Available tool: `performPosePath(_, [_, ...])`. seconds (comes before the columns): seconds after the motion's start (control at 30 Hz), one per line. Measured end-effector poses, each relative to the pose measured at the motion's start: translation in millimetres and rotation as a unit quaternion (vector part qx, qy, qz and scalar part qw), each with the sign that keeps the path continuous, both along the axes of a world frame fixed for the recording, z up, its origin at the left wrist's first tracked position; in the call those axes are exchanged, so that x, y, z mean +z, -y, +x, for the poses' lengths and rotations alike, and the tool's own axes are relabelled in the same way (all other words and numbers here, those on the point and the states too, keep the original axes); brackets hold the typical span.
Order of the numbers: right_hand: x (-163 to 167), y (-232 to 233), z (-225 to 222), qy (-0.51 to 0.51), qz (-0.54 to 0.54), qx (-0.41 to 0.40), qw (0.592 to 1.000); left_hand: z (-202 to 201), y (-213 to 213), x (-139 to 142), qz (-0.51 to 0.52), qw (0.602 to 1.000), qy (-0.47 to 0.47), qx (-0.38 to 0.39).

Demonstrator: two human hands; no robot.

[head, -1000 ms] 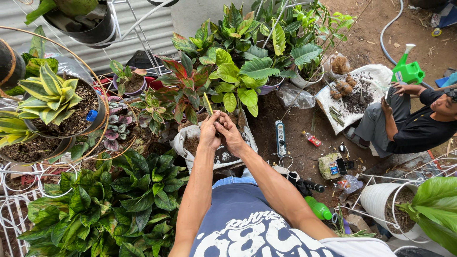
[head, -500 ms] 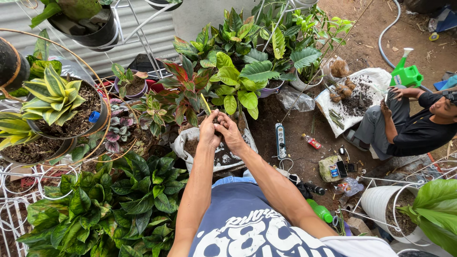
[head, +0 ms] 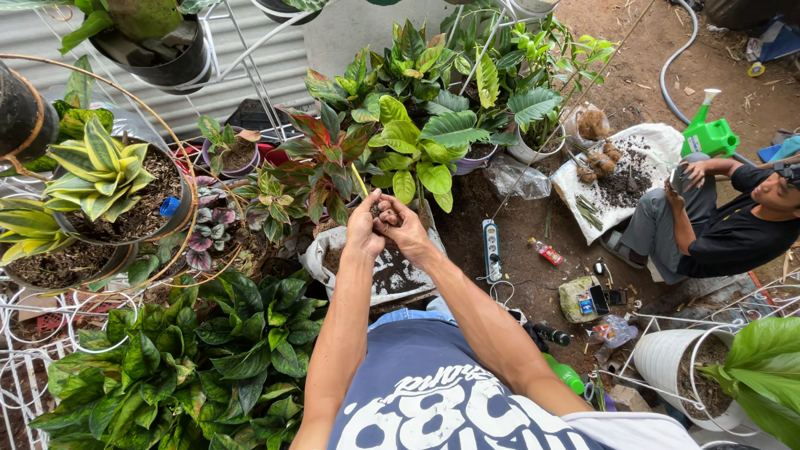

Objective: The person wraps a plant stem with soil and fibrous material, repeatedly adding and compacting the mixture by hand. The person works over a white tray, handling soil and fibers to form a tight bundle around the stem.

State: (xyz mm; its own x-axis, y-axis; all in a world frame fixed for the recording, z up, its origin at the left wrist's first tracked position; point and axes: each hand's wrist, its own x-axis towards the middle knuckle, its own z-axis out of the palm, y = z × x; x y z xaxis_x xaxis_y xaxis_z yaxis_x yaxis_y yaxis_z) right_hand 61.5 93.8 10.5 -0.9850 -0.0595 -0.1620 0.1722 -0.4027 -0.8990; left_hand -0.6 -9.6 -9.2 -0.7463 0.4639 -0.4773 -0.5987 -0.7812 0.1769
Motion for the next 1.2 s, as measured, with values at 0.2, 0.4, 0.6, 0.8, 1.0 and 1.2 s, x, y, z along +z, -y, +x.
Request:
performPosePath(0.2, [2, -10, -8, -0.06, 0.075, 0.062, 0.993, -2, 3, 3, -0.004, 1.0, 0.021, -0.017])
performPosePath(0.4, [2, 1, -5, -0.082, 0.193, 0.012, 0.978, -5, 4, 6, -0.003, 1.0, 0.022, -0.018])
performPosePath(0.6, [20, -5, -3, -0.12, 0.398, 0.032, 0.909, -7, 5, 2, -0.049, 0.999, 0.022, 0.001])
performPosePath(0.8, [24, 1, 2, -0.123, 0.467, 0.019, 0.875, -9, 6, 0, -0.096, 0.995, 0.011, -0.001])
performPosePath(1.0, [42, -10, -5, -0.098, 0.431, 0.113, 0.89, -8, 14, 1, -0.066, 0.996, 0.046, -0.044])
performPosePath(1.2, [47, 6, 5, -0.066, 0.624, 0.115, 0.77, -3, 11, -8, -0.101, 0.993, 0.035, -0.043])
